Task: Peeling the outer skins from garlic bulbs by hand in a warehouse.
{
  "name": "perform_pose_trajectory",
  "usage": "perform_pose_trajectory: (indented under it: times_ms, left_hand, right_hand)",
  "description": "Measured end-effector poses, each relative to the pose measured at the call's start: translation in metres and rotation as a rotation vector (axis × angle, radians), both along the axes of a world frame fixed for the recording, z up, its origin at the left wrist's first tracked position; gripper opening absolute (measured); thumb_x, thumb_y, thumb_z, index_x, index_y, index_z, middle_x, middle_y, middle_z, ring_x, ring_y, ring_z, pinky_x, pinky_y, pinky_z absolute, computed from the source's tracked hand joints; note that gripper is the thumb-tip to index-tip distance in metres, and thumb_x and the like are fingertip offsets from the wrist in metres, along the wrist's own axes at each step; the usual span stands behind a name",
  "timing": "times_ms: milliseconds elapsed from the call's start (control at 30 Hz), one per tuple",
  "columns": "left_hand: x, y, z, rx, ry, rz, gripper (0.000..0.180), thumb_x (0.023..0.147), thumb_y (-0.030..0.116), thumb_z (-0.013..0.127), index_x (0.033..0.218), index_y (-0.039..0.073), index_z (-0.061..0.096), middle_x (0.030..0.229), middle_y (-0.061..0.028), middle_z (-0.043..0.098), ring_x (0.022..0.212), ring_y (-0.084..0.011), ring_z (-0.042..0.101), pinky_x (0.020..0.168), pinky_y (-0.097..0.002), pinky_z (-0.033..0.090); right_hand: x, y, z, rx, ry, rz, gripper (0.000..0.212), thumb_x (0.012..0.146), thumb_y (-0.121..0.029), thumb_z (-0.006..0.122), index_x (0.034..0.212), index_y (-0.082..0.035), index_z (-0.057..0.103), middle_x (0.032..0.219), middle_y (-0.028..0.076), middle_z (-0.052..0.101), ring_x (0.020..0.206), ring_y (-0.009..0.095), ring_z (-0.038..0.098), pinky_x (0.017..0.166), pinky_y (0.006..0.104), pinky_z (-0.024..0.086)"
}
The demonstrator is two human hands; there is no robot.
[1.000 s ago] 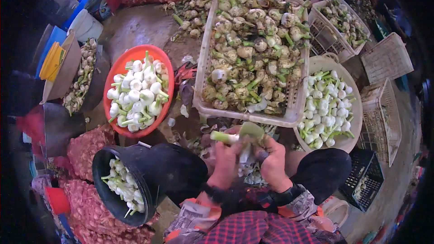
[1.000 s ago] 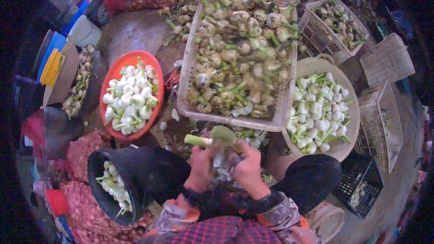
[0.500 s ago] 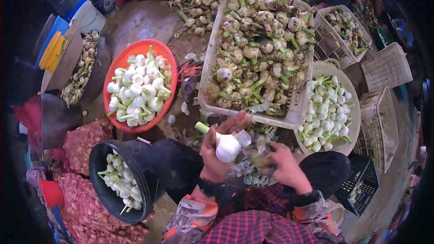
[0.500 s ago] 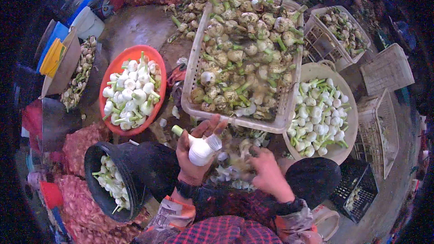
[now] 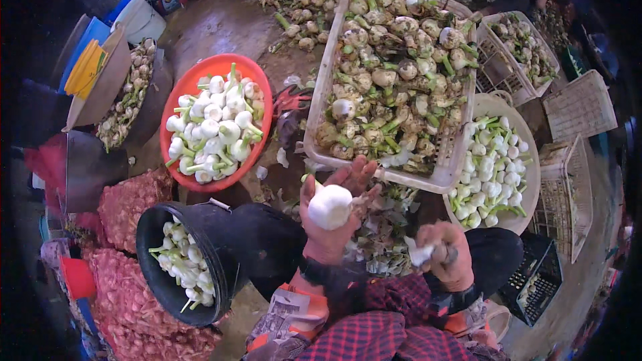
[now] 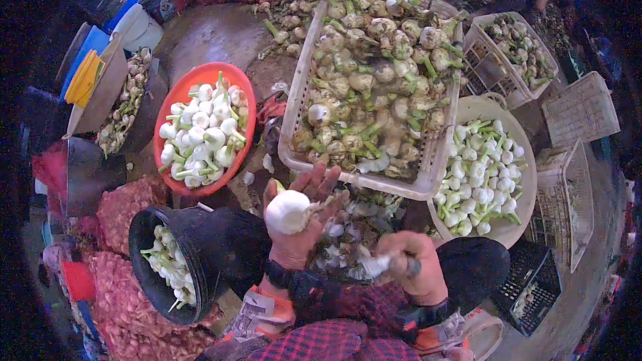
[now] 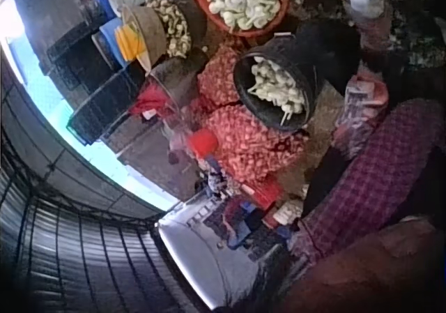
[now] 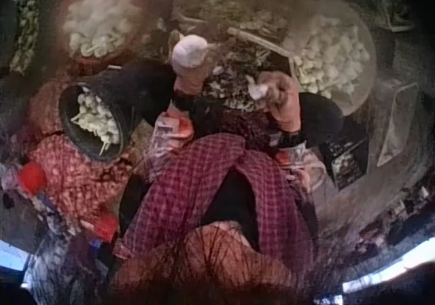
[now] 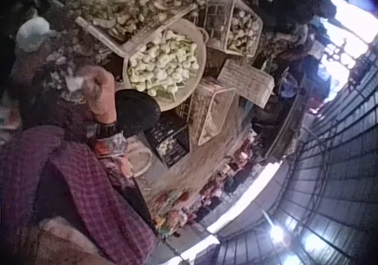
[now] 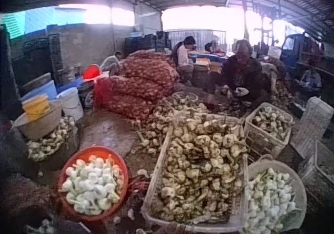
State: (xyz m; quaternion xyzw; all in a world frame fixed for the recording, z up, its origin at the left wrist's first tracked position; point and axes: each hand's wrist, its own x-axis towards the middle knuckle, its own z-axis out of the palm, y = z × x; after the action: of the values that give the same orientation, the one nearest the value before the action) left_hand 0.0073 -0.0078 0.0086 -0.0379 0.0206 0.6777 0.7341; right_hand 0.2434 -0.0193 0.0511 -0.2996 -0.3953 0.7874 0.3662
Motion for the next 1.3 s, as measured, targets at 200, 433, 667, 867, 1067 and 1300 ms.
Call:
perform_pose_trajectory:
  times_ms: [200,433,667,867,1067,1300]
  left_hand:
    - [0.008,-0.003,-0.004,-0.194,-0.009,-0.065,0.066,0.095,0.051,0.044,0.131,-0.003,0.053,0.149,-0.0178,0.043,0.142,-0.0368,0.032,0.112,-0.0614,0.027]
    - [0.019,-0.001,-0.012,-0.212,0.089,-0.114,0.068,0.095,0.05,0.043,0.132,-0.007,0.05,0.14,-0.0211,0.05,0.13,-0.0365,0.048,0.108,-0.0497,0.039]
    - [0.002,0.0,-0.023,-0.469,0.158,0.117,0.053,0.096,0.047,0.051,0.122,0.001,0.057,0.122,-0.0185,0.063,0.116,-0.0355,0.059,0.099,-0.053,0.049]
    - [0.006,0.003,-0.015,-0.601,0.137,0.146,0.04,0.097,0.046,0.054,0.112,0.01,0.061,0.111,-0.0156,0.067,0.107,-0.0329,0.064,0.092,-0.0529,0.054]
    - [-0.052,0.028,0.042,-0.338,0.129,0.277,0.046,0.096,0.043,0.055,0.107,-0.001,0.061,0.104,-0.0177,0.065,0.099,-0.0332,0.064,0.089,-0.0502,0.056]
    - [-0.261,0.042,0.059,-0.461,0.487,0.688,0.049,0.096,0.039,0.052,0.127,0.002,0.055,0.121,-0.0203,0.061,0.106,-0.0373,0.061,0.093,-0.0525,0.053]
  right_hand:
    - [-0.025,-0.005,-0.04,0.481,-0.74,0.133,0.026,0.079,0.002,0.066,0.105,0.0,0.067,0.102,0.01,0.069,0.093,0.021,0.066,0.083,0.0343,0.052]
    - [-0.068,0.022,-0.022,0.046,-0.461,-0.098,0.031,0.084,-0.006,0.07,0.113,0.001,0.062,0.103,0.008,0.07,0.092,0.016,0.067,0.081,0.0318,0.054]
    - [-0.029,0.031,-0.002,-0.229,0.208,-0.264,0.029,0.088,-0.011,0.067,0.114,-0.001,0.06,0.098,0.012,0.069,0.083,0.019,0.069,0.064,0.0339,0.056]
    - [-0.028,0.003,-0.077,0.588,-1.245,0.251,0.02,0.078,-0.006,0.061,0.097,-0.001,0.066,0.093,0.021,0.065,0.087,0.039,0.064,0.078,0.044,0.051]
    - [-0.044,0.018,-0.072,0.599,-0.915,0.265,0.029,0.073,0.002,0.061,0.102,-0.001,0.065,0.101,0.021,0.065,0.096,0.037,0.063,0.085,0.0389,0.05]
    - [-0.075,0.116,-0.052,0.644,-0.84,0.055,0.043,0.076,0.007,0.056,0.117,-0.002,0.059,0.12,0.017,0.063,0.113,0.034,0.059,0.097,0.0374,0.045]
